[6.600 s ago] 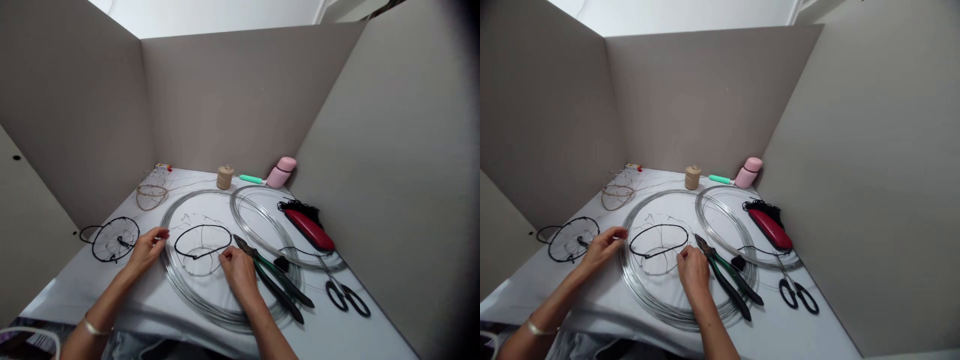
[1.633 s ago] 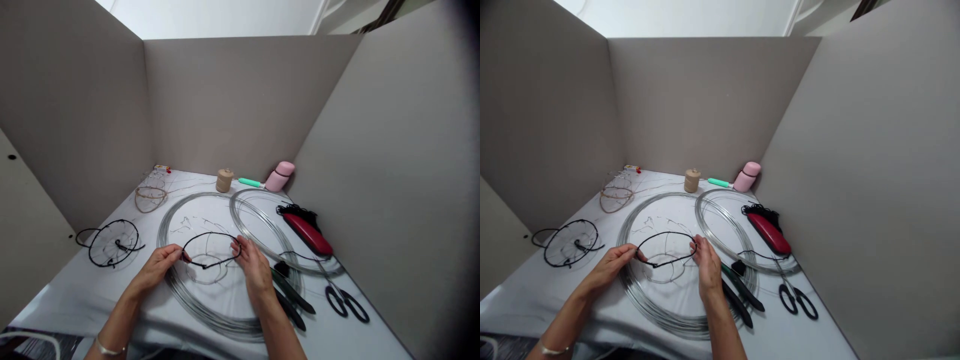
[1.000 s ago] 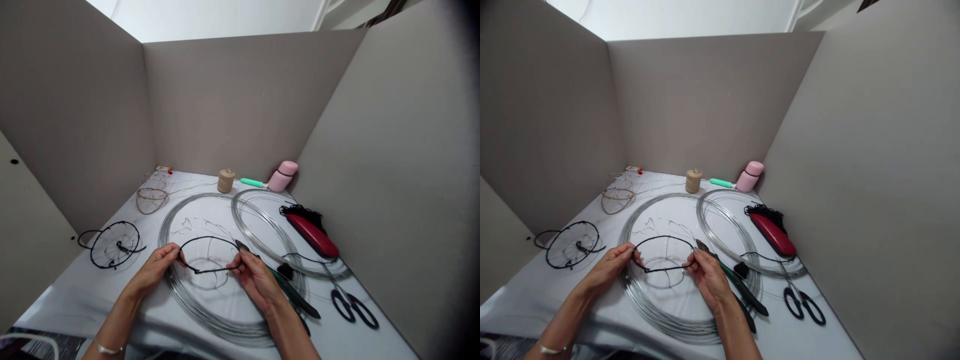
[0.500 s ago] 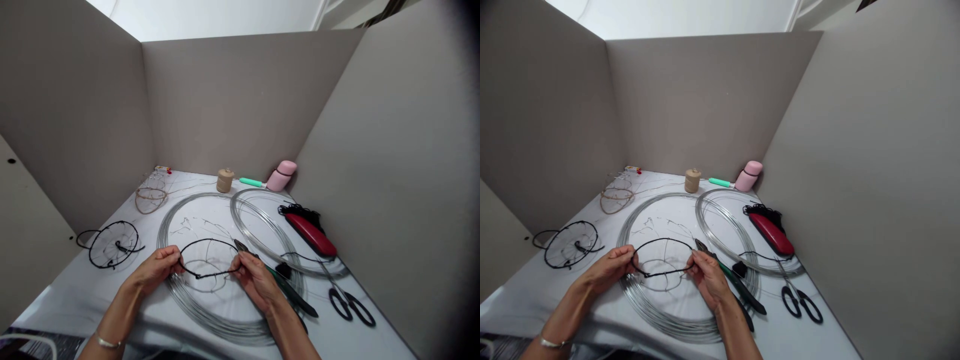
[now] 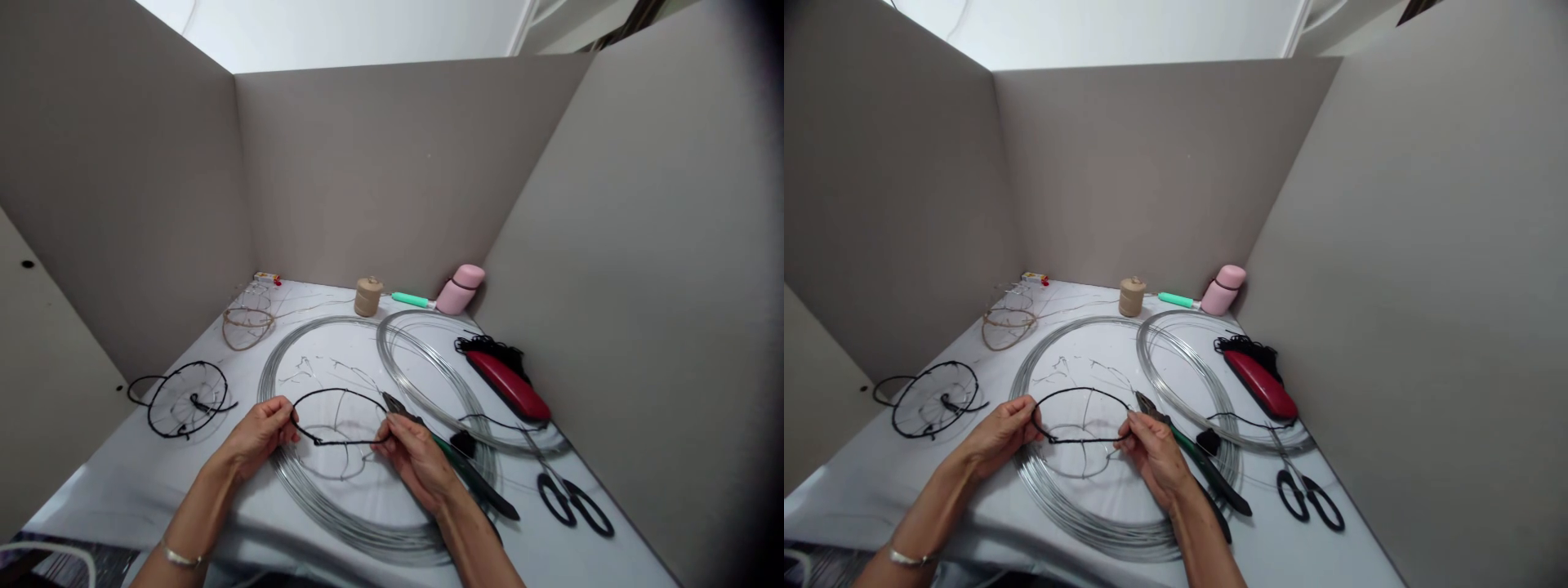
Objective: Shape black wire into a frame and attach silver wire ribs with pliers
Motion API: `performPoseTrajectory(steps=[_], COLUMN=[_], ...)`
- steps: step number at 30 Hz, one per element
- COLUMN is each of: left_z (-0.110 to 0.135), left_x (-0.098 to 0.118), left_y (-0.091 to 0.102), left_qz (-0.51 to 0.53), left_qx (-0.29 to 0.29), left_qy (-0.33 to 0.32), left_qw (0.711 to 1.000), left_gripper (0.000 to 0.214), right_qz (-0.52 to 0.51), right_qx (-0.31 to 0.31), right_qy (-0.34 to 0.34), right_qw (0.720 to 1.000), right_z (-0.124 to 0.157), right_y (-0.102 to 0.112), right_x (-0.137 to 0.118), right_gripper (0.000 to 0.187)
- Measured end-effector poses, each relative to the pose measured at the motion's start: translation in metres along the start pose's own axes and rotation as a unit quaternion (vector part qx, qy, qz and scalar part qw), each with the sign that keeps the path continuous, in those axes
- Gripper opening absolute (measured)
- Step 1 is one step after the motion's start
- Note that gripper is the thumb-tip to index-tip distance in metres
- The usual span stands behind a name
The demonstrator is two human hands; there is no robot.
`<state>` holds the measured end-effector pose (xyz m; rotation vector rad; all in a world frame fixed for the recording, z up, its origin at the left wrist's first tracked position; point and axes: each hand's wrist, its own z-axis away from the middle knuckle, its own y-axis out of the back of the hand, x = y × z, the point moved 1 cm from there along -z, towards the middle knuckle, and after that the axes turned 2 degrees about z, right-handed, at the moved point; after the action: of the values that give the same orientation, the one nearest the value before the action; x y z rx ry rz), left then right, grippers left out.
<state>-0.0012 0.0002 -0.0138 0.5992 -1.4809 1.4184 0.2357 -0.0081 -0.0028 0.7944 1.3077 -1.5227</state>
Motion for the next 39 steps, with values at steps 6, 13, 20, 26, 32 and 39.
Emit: performPoseTrajectory(steps=[6, 13, 20, 26, 32, 39], left_z=[0.003, 0.006, 0.001, 0.005, 0.016, 0.034], left_x=[0.001, 0.006, 0.014, 0.027, 0.049, 0.071], left_y=[-0.003, -0.006, -0.016, -0.039, -0.067, -0.087], left_qz=[-0.026, -0.063, -0.093, -0.124, -0.319, -0.492], left_qx=[0.017, 0.021, -0.015, -0.088, -0.094, -0.100], left_qy=[-0.006, -0.013, -0.028, -0.095, -0.177, -0.264], left_qw=[0.999, 0.998, 0.995, 0.984, 0.926, 0.824], left_gripper=[0.031, 0.039, 0.038, 0.024, 0.017, 0.008], right_qz=[0.249, 0.626, 0.584, 0.525, 0.455, 0.328], right_qx=[0.206, -0.100, -0.177, -0.109, -0.192, -0.157], right_qy=[0.158, 0.229, 0.141, 0.154, 0.034, -0.009], right_qw=[0.933, 0.739, 0.780, 0.830, 0.869, 0.932], right_z=[0.011, 0.020, 0.003, 0.011, 0.028, 0.039], right_y=[-0.011, -0.105, -0.119, -0.094, -0.085, -0.076], right_x=[-0.026, -0.051, -0.043, -0.062, -0.080, -0.088], right_gripper=[0.041, 0.025, 0.031, 0.031, 0.031, 0.009])
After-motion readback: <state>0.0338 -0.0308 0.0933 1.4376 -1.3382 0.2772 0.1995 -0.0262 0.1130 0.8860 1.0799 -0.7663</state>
